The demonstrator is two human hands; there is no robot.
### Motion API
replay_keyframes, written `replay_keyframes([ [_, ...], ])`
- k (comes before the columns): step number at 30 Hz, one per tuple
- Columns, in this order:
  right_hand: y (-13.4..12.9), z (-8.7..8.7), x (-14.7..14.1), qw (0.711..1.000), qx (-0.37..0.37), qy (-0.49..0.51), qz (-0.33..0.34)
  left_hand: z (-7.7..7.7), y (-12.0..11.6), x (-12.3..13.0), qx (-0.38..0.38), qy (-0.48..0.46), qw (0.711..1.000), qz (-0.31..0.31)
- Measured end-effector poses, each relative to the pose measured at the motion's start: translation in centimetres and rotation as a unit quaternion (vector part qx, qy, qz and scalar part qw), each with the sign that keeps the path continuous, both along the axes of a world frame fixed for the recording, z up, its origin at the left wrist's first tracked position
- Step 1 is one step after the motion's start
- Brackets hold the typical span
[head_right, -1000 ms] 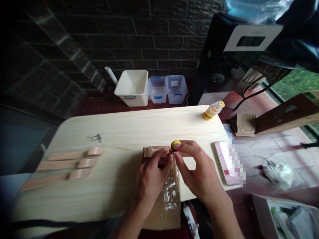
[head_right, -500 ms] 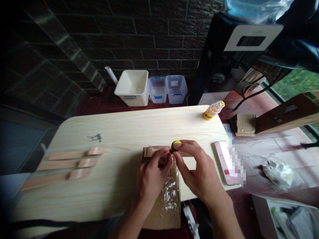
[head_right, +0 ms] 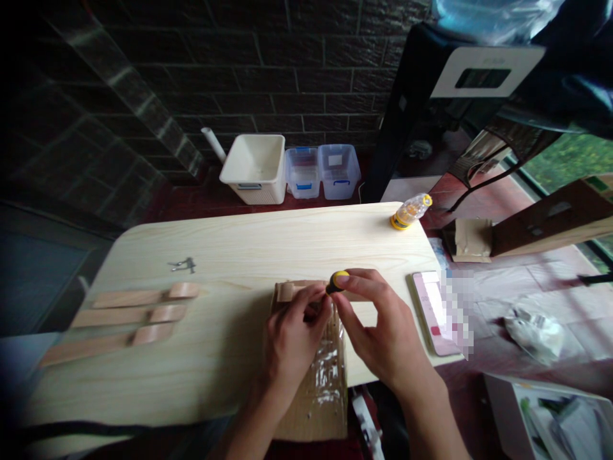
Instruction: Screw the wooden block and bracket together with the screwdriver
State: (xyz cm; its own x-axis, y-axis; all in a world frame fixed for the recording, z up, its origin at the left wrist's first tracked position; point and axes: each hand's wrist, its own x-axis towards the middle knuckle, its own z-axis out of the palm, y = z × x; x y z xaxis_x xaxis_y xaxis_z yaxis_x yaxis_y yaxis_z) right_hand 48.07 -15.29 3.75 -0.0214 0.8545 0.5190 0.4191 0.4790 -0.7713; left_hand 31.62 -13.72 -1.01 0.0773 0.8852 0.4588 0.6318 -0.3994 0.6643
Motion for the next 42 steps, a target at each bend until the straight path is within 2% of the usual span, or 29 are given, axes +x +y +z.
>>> replay_keyframes([
  [8,-0.15,0.36,-0.21,1.000,-0.014,0.001,0.011,-0.11,-0.09,-0.09,-0.001,-0.002,1.000,-0.006],
  [30,0.12,-0.27,-0.20,1.000,0.006,0.008,-0.004,-0.05,-0.12,-0.01,0.006,-0.006,1.000,-0.003],
  [36,-0.16,0.09,-0.31,1.000,-0.023,0.012,0.007,0.03,-0.08,-0.03,-0.014,-0.014,1.000,-0.008],
  [42,-0.02,-0.28,-0.24,1.000,-0.009,0.008,0.007,0.30,-0.02,0.00,0.004,-0.003,1.000,0.000],
])
